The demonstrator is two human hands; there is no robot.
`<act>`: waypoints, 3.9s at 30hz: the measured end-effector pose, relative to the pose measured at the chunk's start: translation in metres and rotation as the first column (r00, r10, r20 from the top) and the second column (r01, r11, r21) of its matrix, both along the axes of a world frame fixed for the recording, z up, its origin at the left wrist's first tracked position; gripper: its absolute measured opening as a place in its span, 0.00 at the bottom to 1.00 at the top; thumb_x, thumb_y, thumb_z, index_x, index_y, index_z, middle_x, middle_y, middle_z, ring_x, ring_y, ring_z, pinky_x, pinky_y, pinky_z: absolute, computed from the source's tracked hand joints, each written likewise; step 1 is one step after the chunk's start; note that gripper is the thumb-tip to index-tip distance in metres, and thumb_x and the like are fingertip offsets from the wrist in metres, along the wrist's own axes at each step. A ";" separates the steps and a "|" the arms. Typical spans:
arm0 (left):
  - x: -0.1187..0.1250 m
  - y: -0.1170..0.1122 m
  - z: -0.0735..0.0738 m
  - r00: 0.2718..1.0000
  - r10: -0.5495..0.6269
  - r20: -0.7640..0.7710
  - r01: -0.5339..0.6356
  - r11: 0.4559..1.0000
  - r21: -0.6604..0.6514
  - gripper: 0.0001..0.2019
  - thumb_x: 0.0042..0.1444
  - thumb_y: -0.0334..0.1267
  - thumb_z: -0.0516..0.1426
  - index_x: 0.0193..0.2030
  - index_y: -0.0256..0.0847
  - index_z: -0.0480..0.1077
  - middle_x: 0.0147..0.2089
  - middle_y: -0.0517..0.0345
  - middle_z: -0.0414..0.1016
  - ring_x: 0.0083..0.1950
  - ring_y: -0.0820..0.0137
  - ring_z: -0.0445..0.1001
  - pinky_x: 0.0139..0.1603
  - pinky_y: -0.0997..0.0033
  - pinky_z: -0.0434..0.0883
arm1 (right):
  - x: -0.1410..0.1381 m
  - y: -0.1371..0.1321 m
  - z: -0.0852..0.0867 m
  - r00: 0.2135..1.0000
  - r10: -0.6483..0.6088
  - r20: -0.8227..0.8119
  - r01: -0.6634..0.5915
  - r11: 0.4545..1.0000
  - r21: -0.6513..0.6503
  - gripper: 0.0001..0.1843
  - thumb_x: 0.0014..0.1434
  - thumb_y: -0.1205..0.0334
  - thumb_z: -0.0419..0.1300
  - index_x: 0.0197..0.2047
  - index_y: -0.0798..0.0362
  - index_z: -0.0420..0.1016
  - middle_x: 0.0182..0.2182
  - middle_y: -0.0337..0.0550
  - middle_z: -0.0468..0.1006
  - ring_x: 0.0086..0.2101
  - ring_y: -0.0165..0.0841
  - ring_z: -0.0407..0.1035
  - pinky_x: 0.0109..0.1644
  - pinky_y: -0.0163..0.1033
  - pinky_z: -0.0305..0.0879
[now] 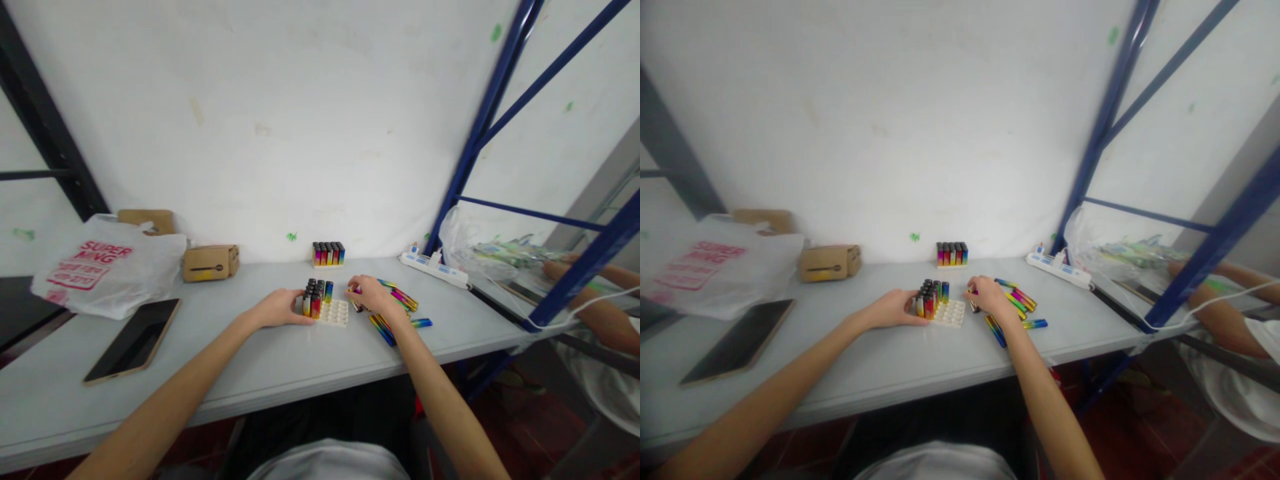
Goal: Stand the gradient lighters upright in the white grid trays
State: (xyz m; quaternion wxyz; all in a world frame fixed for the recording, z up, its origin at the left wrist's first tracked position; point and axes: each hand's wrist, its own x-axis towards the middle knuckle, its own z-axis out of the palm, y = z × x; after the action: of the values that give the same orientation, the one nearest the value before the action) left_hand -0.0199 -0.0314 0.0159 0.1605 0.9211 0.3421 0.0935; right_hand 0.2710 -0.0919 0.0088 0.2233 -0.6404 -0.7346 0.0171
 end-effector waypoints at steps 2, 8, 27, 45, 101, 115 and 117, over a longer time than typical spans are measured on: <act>0.000 0.000 0.001 1.000 -0.005 -0.002 0.005 1.000 -0.008 0.37 0.45 0.71 0.60 0.49 0.40 0.72 0.28 0.60 0.73 0.28 0.64 0.71 0.27 0.70 0.55 | -0.003 0.001 -0.006 1.000 -0.011 0.016 0.012 0.999 -0.041 0.17 0.59 0.59 0.65 0.49 0.59 0.78 0.43 0.56 0.80 0.41 0.42 0.73 0.48 0.43 0.65; 0.001 0.000 0.000 1.000 -0.005 0.003 0.005 1.000 0.003 0.37 0.45 0.72 0.60 0.49 0.41 0.72 0.27 0.61 0.72 0.28 0.65 0.70 0.27 0.70 0.55 | -0.007 0.007 -0.007 0.993 0.042 -0.111 -0.046 0.998 -0.035 0.14 0.59 0.63 0.65 0.48 0.56 0.78 0.40 0.52 0.82 0.40 0.40 0.75 0.49 0.42 0.67; 0.000 -0.006 0.007 1.000 0.014 -0.007 -0.014 1.000 -0.020 0.38 0.44 0.72 0.60 0.49 0.40 0.73 0.28 0.61 0.72 0.28 0.64 0.70 0.27 0.70 0.55 | -0.005 0.008 0.004 0.761 0.043 -0.647 0.062 0.988 0.140 0.25 0.53 0.40 0.65 0.41 0.54 0.76 0.22 0.35 0.70 0.22 0.29 0.61 0.26 0.33 0.57; 0.000 -0.001 0.001 1.000 -0.003 0.009 0.003 1.000 0.004 0.36 0.45 0.72 0.60 0.46 0.40 0.73 0.26 0.61 0.71 0.27 0.66 0.69 0.25 0.70 0.54 | -0.024 0.007 0.007 0.630 0.127 -0.766 -0.076 0.992 0.102 0.27 0.62 0.35 0.51 0.25 0.49 0.57 0.17 0.30 0.54 0.19 0.26 0.48 0.23 0.33 0.47; -0.001 -0.002 0.002 1.000 0.024 0.008 -0.024 1.000 -0.020 0.34 0.44 0.69 0.61 0.46 0.41 0.73 0.29 0.60 0.72 0.29 0.65 0.70 0.27 0.70 0.56 | -0.035 -0.012 0.034 0.984 0.117 -0.136 -0.122 0.992 -0.027 0.20 0.59 0.43 0.64 0.32 0.52 0.80 0.27 0.45 0.81 0.26 0.34 0.72 0.30 0.35 0.59; -0.002 -0.004 0.003 1.000 0.030 -0.004 -0.030 0.999 -0.014 0.36 0.43 0.72 0.60 0.45 0.41 0.73 0.29 0.60 0.72 0.30 0.65 0.70 0.27 0.70 0.55 | 0.031 -0.001 0.006 0.996 -0.087 -0.004 0.086 0.988 -0.129 0.18 0.61 0.59 0.61 0.50 0.60 0.81 0.49 0.58 0.81 0.48 0.43 0.75 0.54 0.41 0.65; -0.002 -0.003 0.002 1.000 0.025 -0.003 -0.025 1.000 -0.014 0.35 0.44 0.71 0.61 0.45 0.41 0.73 0.30 0.60 0.72 0.30 0.65 0.70 0.27 0.70 0.55 | 0.030 -0.005 0.011 0.997 -0.075 -0.029 0.072 0.992 -0.108 0.18 0.62 0.55 0.61 0.47 0.58 0.82 0.46 0.55 0.82 0.45 0.42 0.76 0.51 0.40 0.66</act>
State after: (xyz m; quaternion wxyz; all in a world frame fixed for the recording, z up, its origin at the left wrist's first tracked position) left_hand -0.0216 -0.0348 0.0183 0.1656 0.9158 0.3543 0.0919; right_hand 0.3005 -0.0968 0.0197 0.2014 -0.6777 -0.7047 0.0590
